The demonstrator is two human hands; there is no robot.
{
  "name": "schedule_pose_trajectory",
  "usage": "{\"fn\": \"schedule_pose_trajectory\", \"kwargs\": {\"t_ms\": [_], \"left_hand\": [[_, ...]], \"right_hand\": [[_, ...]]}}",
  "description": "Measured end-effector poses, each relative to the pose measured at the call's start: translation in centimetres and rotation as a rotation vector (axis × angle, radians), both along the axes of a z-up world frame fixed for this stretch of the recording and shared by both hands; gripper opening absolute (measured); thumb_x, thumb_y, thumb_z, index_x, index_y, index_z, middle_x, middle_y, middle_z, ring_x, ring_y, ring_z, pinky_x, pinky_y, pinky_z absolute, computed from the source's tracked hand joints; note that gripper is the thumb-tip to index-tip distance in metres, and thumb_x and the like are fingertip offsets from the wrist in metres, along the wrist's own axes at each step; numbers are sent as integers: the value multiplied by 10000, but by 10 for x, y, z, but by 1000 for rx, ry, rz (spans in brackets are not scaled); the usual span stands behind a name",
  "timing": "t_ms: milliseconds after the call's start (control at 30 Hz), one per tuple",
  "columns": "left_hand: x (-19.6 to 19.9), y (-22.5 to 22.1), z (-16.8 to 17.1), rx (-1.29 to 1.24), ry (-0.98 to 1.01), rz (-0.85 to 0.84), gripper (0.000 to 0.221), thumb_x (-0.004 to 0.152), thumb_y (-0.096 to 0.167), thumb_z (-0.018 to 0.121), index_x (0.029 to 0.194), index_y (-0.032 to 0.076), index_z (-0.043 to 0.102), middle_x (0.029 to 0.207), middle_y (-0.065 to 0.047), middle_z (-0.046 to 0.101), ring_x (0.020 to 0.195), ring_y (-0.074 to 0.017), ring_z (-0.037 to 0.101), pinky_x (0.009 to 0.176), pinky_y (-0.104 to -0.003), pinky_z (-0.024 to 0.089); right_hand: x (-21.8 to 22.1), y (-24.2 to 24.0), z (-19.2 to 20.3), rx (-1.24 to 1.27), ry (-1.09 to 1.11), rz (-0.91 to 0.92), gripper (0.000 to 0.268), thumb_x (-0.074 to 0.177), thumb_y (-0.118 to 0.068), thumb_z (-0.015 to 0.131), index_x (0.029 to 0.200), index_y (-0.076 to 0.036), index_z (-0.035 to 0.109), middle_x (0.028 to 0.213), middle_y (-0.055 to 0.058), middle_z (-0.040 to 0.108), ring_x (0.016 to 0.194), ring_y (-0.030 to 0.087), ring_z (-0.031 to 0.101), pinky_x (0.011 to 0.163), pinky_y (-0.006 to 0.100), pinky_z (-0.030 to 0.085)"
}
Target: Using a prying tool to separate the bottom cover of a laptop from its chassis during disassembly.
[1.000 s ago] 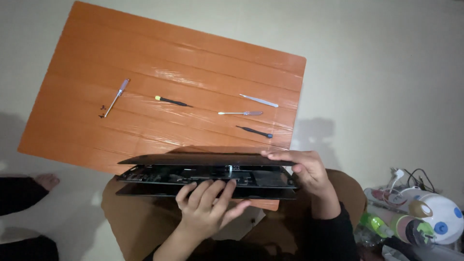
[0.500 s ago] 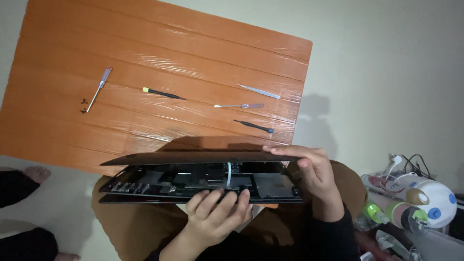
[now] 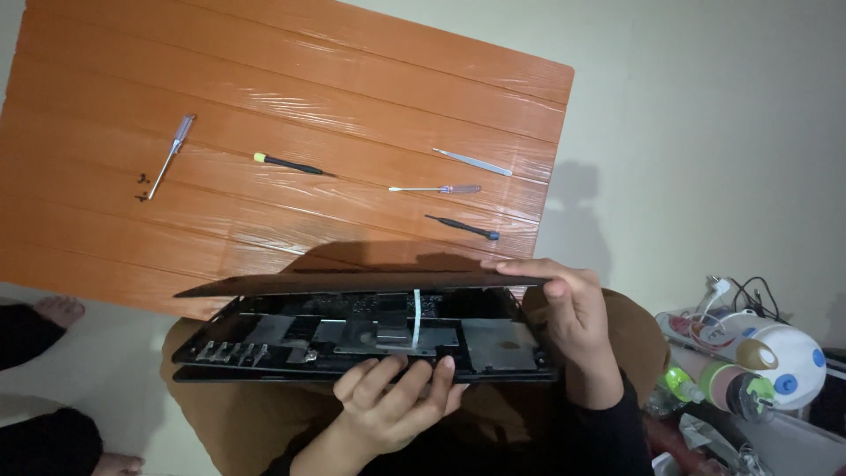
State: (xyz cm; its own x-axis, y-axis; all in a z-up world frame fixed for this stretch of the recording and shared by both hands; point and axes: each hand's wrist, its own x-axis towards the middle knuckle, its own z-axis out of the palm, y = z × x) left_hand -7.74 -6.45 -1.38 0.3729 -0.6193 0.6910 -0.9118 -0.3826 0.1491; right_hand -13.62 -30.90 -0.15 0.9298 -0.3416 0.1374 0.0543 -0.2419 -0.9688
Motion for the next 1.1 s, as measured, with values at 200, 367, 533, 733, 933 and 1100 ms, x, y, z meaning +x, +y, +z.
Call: {"fn": "schedule_pose_trajectory", "kwargs": {"t_ms": [200, 367, 533, 733, 933, 1100], "left_hand": [[-4, 1, -2, -6, -16, 19, 138, 855, 359, 810, 951, 312, 722, 1038, 113, 583, 932, -110, 530, 826, -283, 394], [-7, 4, -6, -14, -32, 17, 144, 850, 362, 821, 955, 318, 732, 1059, 116, 576, 948, -114, 532, 835, -285, 400], [-13, 8, -14, -9, -34, 22, 167, 873, 400, 811, 1007, 322, 747, 1126, 101, 546, 983, -121, 516, 873, -297, 395], [-18, 10, -16, -6, -12, 32, 144, 870, 384, 818, 963, 316, 731, 1101, 110, 553, 1016, -119, 516, 869, -290, 402], [-25, 20, -19, 66, -167, 100, 186, 911, 402, 773, 1072, 345, 701, 1057, 143, 584, 1027, -100, 493, 943, -304, 340], [-30, 25, -20, 54, -219, 112, 156, 898, 315, 760, 1036, 363, 706, 1004, 161, 564, 939, -63, 520, 920, -286, 317]], "right_hand": [[-3, 1, 0, -53, 26, -55, 601, 1072, -461, 363, 1077, 11, 735, 1085, 156, 783, 910, 243, 783, 874, 290, 575], [-4, 0, -6, -50, -6, -62, 593, 1083, -450, 359, 1087, 25, 716, 1107, 160, 772, 970, 254, 772, 930, 313, 580], [-3, 3, -3, -45, -17, -75, 574, 1090, -412, 359, 1068, 34, 719, 1095, 163, 769, 978, 258, 759, 941, 318, 567], [-3, 3, -2, -45, -2, -74, 586, 1085, -413, 359, 1060, 46, 723, 1096, 170, 767, 1004, 271, 755, 962, 334, 567], [5, 8, 0, -35, -61, 3, 513, 1093, -364, 355, 1077, 12, 703, 1062, 163, 779, 991, 294, 793, 948, 362, 626], [-7, 9, 5, 47, -35, 133, 638, 1056, -524, 389, 1104, 28, 705, 1146, 207, 760, 1053, 330, 779, 959, 371, 616]]}}
